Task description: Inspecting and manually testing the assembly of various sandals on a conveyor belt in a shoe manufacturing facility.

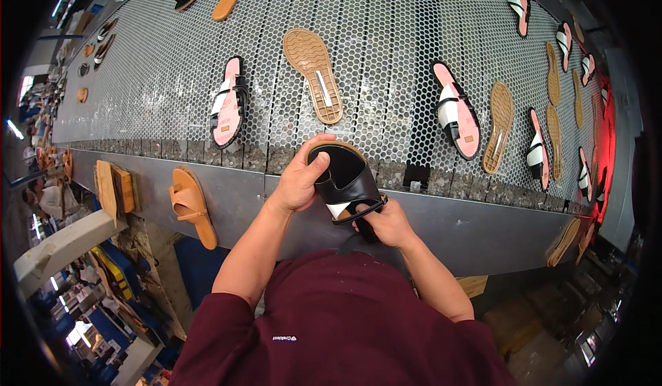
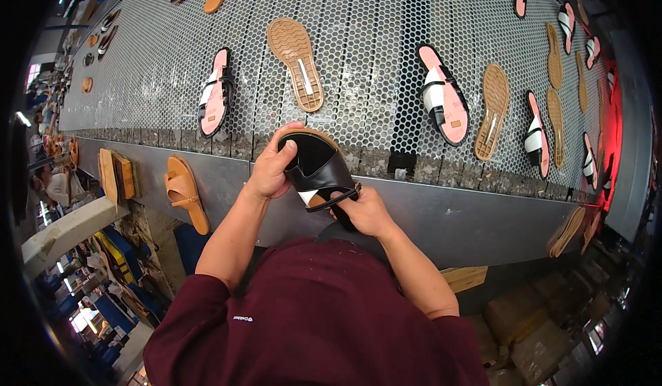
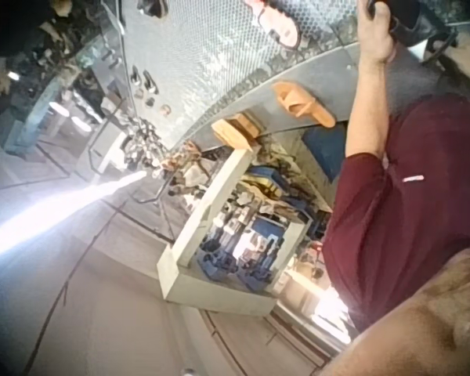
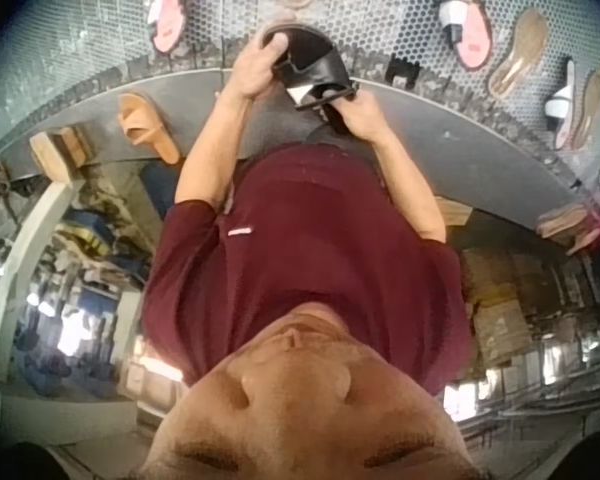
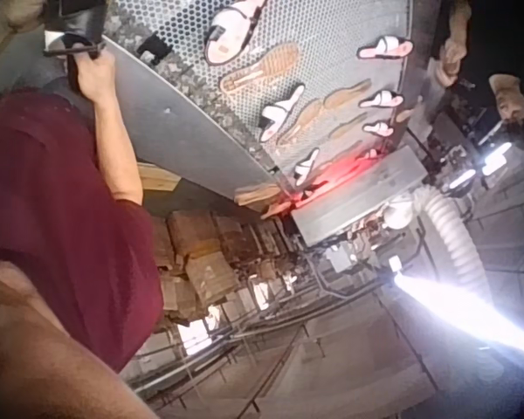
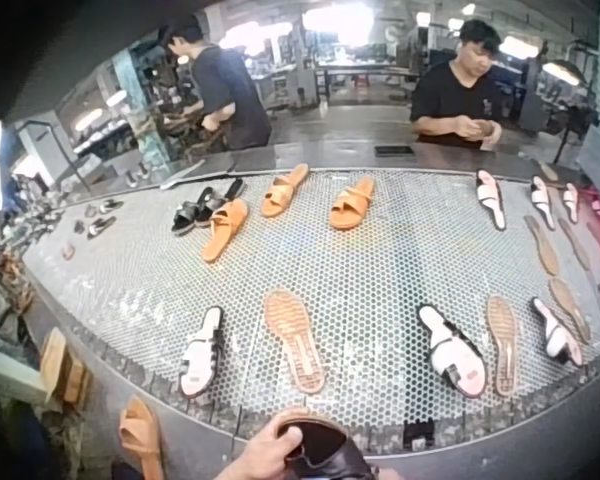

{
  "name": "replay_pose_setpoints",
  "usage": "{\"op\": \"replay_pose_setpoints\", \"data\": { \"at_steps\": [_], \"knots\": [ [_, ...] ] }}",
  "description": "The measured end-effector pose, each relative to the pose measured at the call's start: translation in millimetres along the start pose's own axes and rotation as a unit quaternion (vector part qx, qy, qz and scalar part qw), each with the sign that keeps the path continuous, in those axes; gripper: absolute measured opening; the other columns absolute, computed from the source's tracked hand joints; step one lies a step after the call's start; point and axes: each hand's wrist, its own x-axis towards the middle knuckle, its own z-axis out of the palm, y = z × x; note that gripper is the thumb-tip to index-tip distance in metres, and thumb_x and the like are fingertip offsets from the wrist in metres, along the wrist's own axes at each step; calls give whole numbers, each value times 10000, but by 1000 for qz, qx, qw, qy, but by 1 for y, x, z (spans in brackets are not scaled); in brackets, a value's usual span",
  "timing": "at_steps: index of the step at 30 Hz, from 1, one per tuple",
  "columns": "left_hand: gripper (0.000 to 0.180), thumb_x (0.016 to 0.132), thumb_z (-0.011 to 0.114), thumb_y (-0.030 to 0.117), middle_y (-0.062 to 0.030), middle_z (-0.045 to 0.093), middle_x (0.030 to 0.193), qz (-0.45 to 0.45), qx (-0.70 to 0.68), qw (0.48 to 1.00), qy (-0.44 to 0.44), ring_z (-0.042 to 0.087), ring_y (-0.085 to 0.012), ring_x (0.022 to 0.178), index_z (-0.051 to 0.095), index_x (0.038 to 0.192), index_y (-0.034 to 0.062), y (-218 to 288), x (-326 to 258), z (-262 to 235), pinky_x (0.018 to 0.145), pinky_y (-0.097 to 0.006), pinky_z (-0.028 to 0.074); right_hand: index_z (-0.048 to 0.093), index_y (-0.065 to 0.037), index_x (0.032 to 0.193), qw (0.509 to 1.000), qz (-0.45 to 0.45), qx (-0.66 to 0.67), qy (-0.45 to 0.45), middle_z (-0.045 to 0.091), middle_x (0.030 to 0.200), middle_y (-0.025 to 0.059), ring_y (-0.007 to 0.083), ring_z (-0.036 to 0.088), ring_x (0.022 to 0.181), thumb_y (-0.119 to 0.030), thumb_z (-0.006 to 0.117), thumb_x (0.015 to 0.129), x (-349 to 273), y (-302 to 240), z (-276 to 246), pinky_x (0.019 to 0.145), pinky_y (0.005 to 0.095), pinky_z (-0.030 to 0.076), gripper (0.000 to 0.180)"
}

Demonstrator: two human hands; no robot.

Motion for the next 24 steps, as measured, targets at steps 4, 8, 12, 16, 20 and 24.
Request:
{"op": "replay_pose_setpoints", "data": {
  "at_steps": [4,8,12,16,20,24],
  "knots": [
    [440,994,608,188,-92,632,1188,8,38,999,33,609,-148,1074,450,1366,14,-1,-2,3,961,-312,489,684,-8,957,1000,-5,-15,3,681,772,26,86,609,687,-251,659,964,1,0,-1,620,255,478,245],
    [423,990,600,138,-87,645,1163,17,159,986,42,604,-133,1063,453,1357,-13,5,-5,0,952,-306,492,690,-16,937,999,-10,-36,-7,676,767,18,84,598,692,-259,659,961,1,0,-5,624,260,471,246],
    [421,969,581,63,-82,651,1170,-37,309,950,-35,620,-131,1022,453,1361,-25,43,-4,-2,927,-308,507,699,-18,925,997,-4,-73,-28,679,779,18,84,588,701,-255,661,955,-1,-7,-5,637,267,468,242],
    [309,889,690,173,-96,724,953,-118,562,818,-28,669,-127,829,681,1132,-17,72,2,35,764,-300,541,712,-9,978,992,-4,-123,-41,699,828,30,97,593,727,-236,667,945,1,-6,-5,673,281,480,234],
    [269,867,712,211,-88,722,859,-98,534,839,33,657,-121,763,729,1014,-14,59,-8,29,721,-290,536,715,-8,996,985,-27,-163,-40,696,831,24,94,593,757,-227,676,933,-2,-13,-4,694,282,482,231],
    [257,881,707,190,-62,712,860,-99,503,855,78,640,-107,761,719,1023,-24,46,-13,15,708,-274,527,711,5,990,969,-32,-244,-18,699,829,45,103,615,752,-271,666,940,-5,-13,-13,684,286,492,285]
  ]
}}
